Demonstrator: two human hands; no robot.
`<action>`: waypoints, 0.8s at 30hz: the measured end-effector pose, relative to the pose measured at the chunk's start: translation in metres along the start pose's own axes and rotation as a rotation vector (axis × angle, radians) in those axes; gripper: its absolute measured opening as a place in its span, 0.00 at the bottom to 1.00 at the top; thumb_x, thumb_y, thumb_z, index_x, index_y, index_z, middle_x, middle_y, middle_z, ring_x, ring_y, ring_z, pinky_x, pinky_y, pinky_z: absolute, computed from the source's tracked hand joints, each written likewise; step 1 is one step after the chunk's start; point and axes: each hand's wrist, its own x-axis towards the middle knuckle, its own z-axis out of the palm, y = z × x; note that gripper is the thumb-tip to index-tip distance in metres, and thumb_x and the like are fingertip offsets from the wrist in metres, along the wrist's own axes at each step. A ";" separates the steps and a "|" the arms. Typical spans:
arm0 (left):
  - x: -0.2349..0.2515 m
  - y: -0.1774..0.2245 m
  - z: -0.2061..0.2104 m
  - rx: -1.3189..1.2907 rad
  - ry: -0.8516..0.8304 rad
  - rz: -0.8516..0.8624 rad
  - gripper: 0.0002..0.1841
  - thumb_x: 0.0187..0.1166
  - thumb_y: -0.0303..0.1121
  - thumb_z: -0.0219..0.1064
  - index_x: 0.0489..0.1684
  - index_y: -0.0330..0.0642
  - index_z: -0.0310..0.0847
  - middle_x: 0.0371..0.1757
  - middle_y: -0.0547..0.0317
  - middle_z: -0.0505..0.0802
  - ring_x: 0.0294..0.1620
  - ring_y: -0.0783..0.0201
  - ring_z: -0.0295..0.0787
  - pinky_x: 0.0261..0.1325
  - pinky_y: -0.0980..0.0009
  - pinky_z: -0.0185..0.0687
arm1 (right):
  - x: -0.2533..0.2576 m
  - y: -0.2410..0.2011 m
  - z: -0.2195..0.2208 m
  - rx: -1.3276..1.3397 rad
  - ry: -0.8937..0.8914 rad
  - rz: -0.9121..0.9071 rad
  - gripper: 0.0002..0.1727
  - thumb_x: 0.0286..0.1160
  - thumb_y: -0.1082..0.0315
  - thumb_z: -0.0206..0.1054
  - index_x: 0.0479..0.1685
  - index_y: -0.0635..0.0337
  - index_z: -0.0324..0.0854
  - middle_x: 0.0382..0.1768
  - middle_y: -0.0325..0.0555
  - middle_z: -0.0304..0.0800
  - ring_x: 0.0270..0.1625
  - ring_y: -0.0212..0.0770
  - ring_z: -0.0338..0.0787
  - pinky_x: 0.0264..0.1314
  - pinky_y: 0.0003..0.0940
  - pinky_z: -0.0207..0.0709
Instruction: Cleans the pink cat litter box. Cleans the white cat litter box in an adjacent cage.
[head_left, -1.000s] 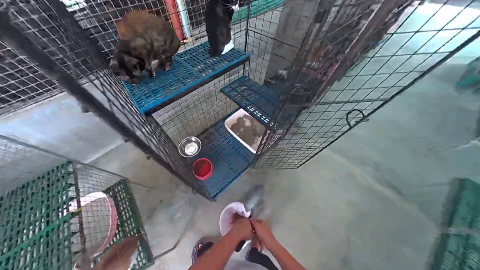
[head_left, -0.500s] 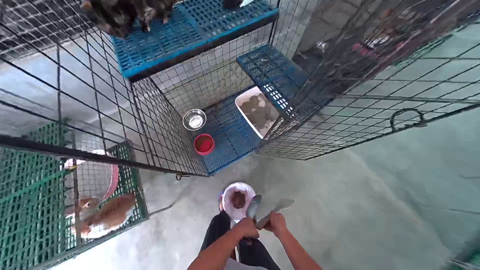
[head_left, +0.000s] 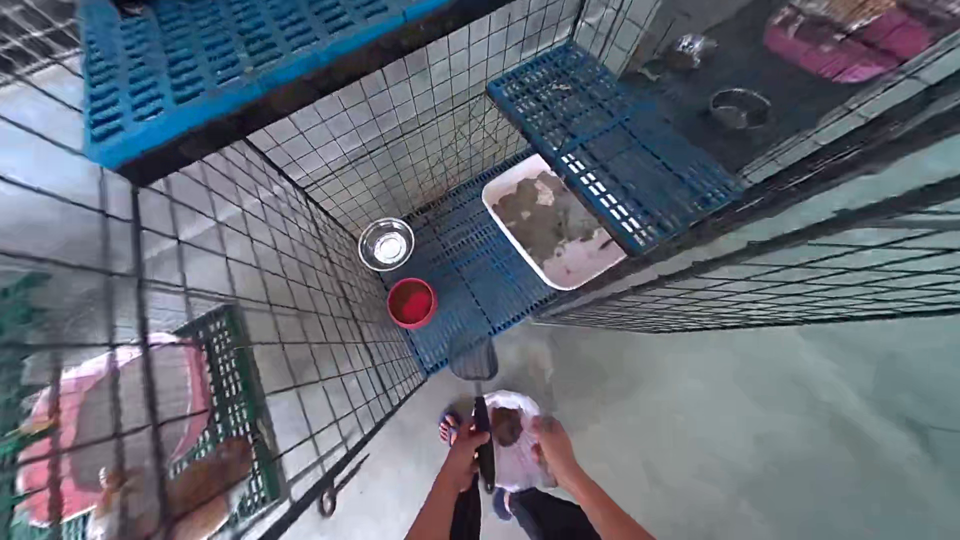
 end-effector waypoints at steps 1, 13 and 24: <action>0.007 0.006 0.006 -0.041 0.018 0.057 0.30 0.85 0.26 0.60 0.86 0.40 0.57 0.64 0.40 0.85 0.53 0.55 0.86 0.54 0.55 0.84 | 0.003 -0.006 0.009 0.013 -0.036 -0.030 0.18 0.83 0.71 0.66 0.65 0.73 0.76 0.31 0.52 0.83 0.24 0.38 0.80 0.29 0.37 0.80; -0.010 0.171 0.085 0.006 -0.048 0.562 0.31 0.84 0.29 0.54 0.88 0.28 0.53 0.72 0.48 0.83 0.61 0.69 0.86 0.65 0.69 0.83 | -0.012 -0.141 0.037 0.312 -0.089 -0.344 0.14 0.66 0.80 0.73 0.48 0.69 0.76 0.31 0.41 0.84 0.28 0.29 0.83 0.33 0.26 0.82; -0.039 0.141 0.097 0.358 0.013 0.560 0.34 0.84 0.37 0.57 0.88 0.26 0.58 0.92 0.27 0.52 0.93 0.36 0.48 0.91 0.46 0.51 | 0.054 -0.335 0.007 0.375 0.578 -0.596 0.21 0.80 0.76 0.67 0.68 0.78 0.72 0.55 0.64 0.84 0.53 0.48 0.87 0.60 0.43 0.83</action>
